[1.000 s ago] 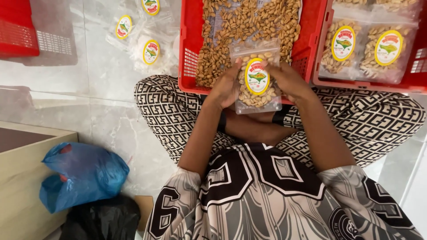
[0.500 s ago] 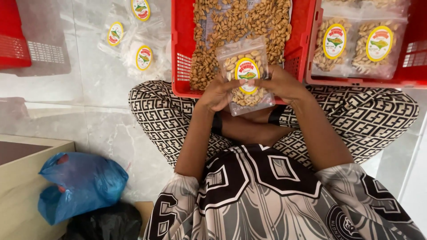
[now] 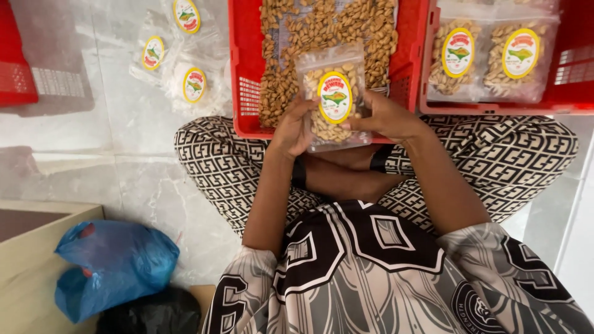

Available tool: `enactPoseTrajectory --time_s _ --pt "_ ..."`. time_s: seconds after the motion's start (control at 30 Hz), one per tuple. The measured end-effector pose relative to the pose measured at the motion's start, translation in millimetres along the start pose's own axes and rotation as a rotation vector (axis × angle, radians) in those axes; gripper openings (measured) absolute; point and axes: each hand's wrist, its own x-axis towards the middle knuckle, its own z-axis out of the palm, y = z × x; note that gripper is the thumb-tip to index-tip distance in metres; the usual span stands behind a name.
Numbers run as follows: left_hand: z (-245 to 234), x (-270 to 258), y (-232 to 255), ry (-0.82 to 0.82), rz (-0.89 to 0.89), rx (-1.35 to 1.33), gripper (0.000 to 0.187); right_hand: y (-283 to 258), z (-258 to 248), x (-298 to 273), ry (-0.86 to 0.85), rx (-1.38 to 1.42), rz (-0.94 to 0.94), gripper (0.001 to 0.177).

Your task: A person is manually filling small plastic bags with peanuts from a large red crate while sitting on the floor.

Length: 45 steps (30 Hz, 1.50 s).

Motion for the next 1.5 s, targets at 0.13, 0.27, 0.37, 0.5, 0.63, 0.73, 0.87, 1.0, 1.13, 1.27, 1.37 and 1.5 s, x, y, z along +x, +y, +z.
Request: enactPoseTrajectory --time_s 0.13,0.27,0.37,0.5,0.63,0.73,0.87,1.0,1.13,1.27,1.37,1.5 --pt "49 -22 11 0.038 0.051 0.178 0.049 3 1 0 0.025 -0.001 -0.039 0.053" --pt "31 -17 2 -0.12 0.126 0.289 0.059 -6 10 -1 0.136 0.026 -0.027 0.025" --pt "21 -15 3 -0.186 0.107 0.322 0.064 -32 28 -2 0.206 0.02 -0.022 0.013" --pt "9 -12 4 -0.233 0.035 0.269 0.068 -37 32 6 0.36 0.048 0.027 0.032" --pt "20 -17 13 -0.231 -0.021 0.212 0.064 -13 15 7 0.425 0.044 0.041 0.039" --pt "18 -13 9 -0.136 -0.065 0.12 0.053 -41 33 -1 0.411 0.023 0.066 0.043" --pt "16 -8 0 0.046 -0.065 0.252 0.05 -58 39 -7 0.256 -0.101 0.028 0.011" --pt "26 -10 1 0.105 -0.03 0.292 0.053 -21 11 -2 0.052 -0.166 -0.051 0.03" --pt "47 -15 11 0.197 -0.06 0.187 0.054 18 -7 6 -0.043 -0.147 -0.101 0.064" --pt "39 -12 18 0.126 -0.117 0.15 0.059 10 -6 3 -0.1 -0.218 -0.106 0.083" --pt "42 -9 21 0.086 -0.151 0.136 0.072 2 -1 4 -0.071 -0.153 -0.06 0.072" --pt "25 -14 5 -0.014 0.001 0.29 0.049 -57 31 -7 0.135 -0.034 0.067 0.014"
